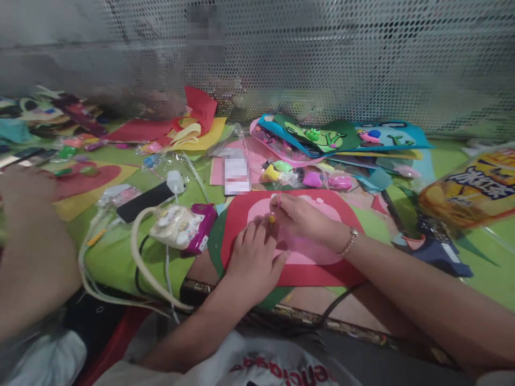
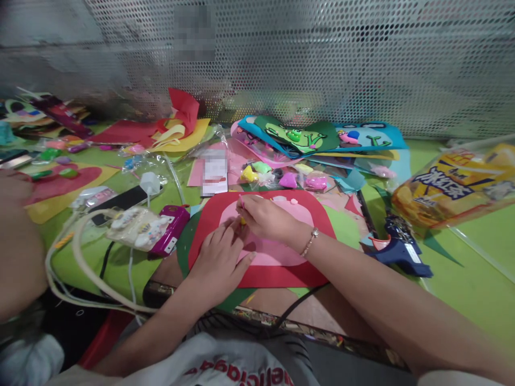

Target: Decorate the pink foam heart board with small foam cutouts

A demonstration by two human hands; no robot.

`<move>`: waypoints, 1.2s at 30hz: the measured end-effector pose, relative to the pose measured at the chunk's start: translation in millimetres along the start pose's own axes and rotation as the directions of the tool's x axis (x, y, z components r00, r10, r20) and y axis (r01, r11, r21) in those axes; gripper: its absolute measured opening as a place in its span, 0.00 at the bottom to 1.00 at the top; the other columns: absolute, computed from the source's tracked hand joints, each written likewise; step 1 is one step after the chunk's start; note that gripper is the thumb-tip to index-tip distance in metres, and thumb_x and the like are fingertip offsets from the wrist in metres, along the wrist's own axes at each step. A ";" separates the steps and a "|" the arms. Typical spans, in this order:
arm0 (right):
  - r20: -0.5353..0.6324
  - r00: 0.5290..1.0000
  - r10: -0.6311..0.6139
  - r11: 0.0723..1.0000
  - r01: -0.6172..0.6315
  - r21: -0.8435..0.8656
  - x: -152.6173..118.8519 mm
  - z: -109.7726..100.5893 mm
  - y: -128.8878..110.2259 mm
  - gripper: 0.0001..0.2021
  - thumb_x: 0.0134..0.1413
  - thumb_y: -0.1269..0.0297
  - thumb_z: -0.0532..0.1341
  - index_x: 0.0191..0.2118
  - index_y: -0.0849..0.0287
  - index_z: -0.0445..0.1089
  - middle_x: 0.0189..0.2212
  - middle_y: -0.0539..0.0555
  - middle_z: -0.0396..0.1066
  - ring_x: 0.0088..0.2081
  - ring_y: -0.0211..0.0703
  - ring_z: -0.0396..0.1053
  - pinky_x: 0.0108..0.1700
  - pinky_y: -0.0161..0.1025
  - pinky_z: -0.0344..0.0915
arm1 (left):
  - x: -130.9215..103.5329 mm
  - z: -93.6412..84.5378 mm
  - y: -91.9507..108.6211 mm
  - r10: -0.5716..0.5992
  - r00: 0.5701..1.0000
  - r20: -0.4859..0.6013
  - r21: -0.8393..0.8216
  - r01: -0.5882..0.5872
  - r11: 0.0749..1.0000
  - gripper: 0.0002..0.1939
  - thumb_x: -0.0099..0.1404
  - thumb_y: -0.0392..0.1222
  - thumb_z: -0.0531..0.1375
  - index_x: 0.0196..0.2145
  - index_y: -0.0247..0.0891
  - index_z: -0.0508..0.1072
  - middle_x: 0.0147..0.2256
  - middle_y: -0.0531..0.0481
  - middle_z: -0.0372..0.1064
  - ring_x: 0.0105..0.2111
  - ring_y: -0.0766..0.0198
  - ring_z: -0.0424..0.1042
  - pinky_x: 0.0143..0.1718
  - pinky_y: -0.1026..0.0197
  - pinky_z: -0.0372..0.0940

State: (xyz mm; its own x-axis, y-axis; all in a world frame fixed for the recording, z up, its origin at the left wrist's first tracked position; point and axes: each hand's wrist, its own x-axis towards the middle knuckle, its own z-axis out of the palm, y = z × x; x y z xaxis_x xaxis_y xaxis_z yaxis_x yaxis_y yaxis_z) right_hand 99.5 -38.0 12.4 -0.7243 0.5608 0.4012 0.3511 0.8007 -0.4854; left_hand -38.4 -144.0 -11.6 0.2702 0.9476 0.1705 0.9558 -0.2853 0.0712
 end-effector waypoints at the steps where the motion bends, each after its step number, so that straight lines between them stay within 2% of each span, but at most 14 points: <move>1: 0.015 1.000 0.007 1.000 -0.007 -0.008 0.1 0.4 0.3 0.07 0.61 0.68 0.46 0.31 0.58 0.56 0.28 0.52 0.62 0.28 0.36 0.58 0.30 0.35 0.55 | 0.0 0.4 -0.1 -0.001 1.000 0.000 0.000 0.001 1.000 0.27 0.67 0.52 0.43 0.58 0.36 0.59 0.59 0.40 0.53 0.61 0.49 0.48 0.57 0.46 0.52; 9: 0.063 0.998 0.015 1.000 -0.014 -0.021 -0.8 3.0 4.3 0.08 0.62 0.67 0.46 0.33 0.59 0.58 0.30 0.53 0.63 0.30 0.37 0.59 0.34 0.36 0.57 | -1.5 1.7 -0.3 0.000 1.000 -0.012 0.007 0.000 1.000 0.27 0.67 0.52 0.43 0.59 0.38 0.58 0.60 0.41 0.52 0.61 0.50 0.48 0.57 0.46 0.52; 16: -0.023 1.000 -0.007 1.000 0.007 0.002 -0.9 0.6 2.1 0.07 0.60 0.69 0.46 0.32 0.59 0.58 0.27 0.52 0.63 0.28 0.36 0.58 0.31 0.35 0.55 | -0.7 2.7 -0.7 0.004 1.000 -0.019 0.010 -0.004 1.000 0.28 0.67 0.53 0.43 0.60 0.37 0.56 0.60 0.40 0.52 0.60 0.50 0.49 0.57 0.46 0.52; 36: 0.057 0.995 0.084 0.996 -0.084 0.006 1.0 -1.3 -1.5 0.08 0.61 0.68 0.46 0.31 0.59 0.57 0.28 0.52 0.62 0.28 0.36 0.58 0.31 0.35 0.55 | -0.5 2.0 -0.6 -0.001 1.000 -0.012 0.031 0.001 1.000 0.28 0.67 0.52 0.44 0.60 0.37 0.56 0.60 0.40 0.52 0.61 0.51 0.49 0.56 0.47 0.53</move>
State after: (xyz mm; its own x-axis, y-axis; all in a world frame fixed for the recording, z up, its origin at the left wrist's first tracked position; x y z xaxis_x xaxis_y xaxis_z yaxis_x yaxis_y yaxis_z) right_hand 99.0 -38.4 14.6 -0.7251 0.6129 0.3141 0.4072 0.7494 -0.5221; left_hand -38.9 -144.0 -13.7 0.2683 0.9460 0.1818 0.9592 -0.2798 0.0405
